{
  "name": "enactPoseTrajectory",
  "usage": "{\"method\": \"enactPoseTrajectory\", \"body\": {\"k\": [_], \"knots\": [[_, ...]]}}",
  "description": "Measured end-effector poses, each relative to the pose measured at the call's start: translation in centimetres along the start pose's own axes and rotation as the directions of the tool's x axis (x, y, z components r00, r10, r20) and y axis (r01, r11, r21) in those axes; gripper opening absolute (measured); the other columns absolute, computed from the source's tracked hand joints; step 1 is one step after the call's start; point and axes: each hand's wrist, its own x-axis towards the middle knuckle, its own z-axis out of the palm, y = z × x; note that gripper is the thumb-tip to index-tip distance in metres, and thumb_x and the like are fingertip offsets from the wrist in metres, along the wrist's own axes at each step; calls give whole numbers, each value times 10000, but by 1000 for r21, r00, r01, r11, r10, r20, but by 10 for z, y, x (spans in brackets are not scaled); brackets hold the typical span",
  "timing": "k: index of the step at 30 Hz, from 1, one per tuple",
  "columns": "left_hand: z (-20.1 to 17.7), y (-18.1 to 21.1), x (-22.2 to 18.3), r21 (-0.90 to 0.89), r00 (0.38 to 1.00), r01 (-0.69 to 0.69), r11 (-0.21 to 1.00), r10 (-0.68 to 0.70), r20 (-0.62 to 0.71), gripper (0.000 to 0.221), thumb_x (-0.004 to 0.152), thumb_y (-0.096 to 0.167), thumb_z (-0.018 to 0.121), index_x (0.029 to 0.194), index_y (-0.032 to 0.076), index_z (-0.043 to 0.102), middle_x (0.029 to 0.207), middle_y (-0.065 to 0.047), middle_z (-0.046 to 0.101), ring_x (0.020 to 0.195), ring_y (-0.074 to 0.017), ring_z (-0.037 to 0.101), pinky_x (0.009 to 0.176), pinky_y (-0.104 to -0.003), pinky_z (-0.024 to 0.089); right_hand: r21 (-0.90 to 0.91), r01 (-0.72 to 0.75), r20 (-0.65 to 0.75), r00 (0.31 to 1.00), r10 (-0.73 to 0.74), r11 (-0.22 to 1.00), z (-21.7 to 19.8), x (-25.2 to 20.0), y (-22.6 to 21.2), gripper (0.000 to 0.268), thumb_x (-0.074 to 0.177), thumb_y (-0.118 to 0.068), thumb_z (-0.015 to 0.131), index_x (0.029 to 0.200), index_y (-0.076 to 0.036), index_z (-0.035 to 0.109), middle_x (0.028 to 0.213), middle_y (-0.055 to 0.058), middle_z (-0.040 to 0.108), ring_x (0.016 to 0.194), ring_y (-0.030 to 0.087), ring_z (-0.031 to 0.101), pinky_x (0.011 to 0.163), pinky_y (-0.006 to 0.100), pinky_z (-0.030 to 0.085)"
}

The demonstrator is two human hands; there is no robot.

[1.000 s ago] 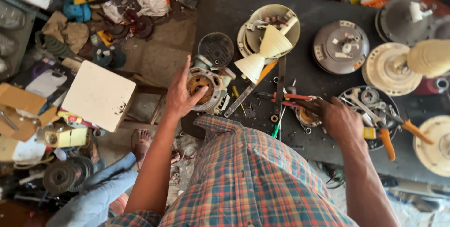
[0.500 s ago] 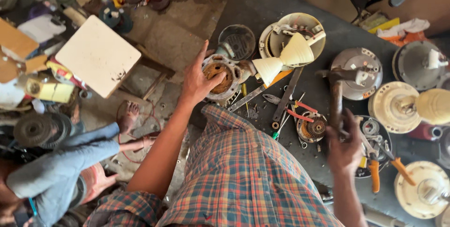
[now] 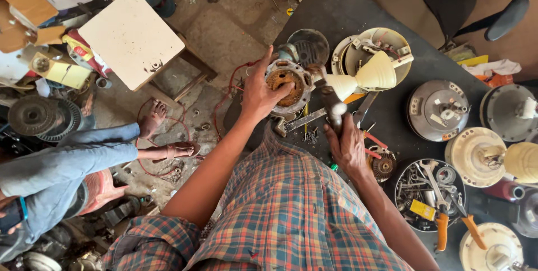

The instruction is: The person uses a hammer and a metal bar to strike and pry at the central hub of a disassembled electrical motor. They repeatedly tap and lever the component while holding the motor housing steady on a workbench.

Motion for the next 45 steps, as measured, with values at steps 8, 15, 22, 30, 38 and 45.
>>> {"method": "enactPoseTrajectory", "body": {"k": [8,15,22,30,38,45], "knots": [[1,4,0,-61,999,-37,997,35,-29,1023,743,200,890,1599,63,348,1398,-195,651,1278,-326,659,1084,-405,515,-1,-47,22,999,47,999,17,15,6,319,1057,-209,600,1212,40,473,771,242,674,640,382,659,595,519,499],[4,0,1,-24,998,-47,999,46,-42,1041,743,205,886,1607,62,324,1403,-201,650,1284,-343,652,1110,-421,500,17,-175,66,983,174,984,19,16,9,278,1084,-213,546,1192,23,445,795,230,696,596,331,691,518,501,543],[6,-2,0,-14,999,-37,999,37,-15,1043,761,216,881,1615,60,304,1420,-192,639,1304,-334,637,1118,-427,498,-176,-281,97,949,301,943,19,13,6,342,1067,-236,611,1219,34,468,838,292,672,663,413,668,535,546,534],[5,0,1,-4,999,-27,1000,27,-19,1050,749,208,884,1612,68,302,1415,-190,644,1301,-338,635,1114,-429,497,8,-236,64,970,235,972,18,11,9,354,1061,-250,576,1235,32,450,797,222,692,643,380,709,577,510,551],[5,3,0,-36,999,-37,999,36,-34,1047,744,197,881,1611,68,310,1403,-195,648,1292,-339,645,1111,-421,501,-162,-114,33,992,121,980,23,12,15,364,1038,-248,623,1220,24,466,802,279,680,659,435,655,605,563,500],[5,3,-1,-19,999,-38,999,38,-32,1062,742,202,877,1619,66,295,1405,-191,647,1294,-340,641,1113,-418,497,-44,-97,32,995,99,994,26,9,21,377,1065,-235,584,1281,35,434,803,263,686,641,375,671,596,527,534]]}}
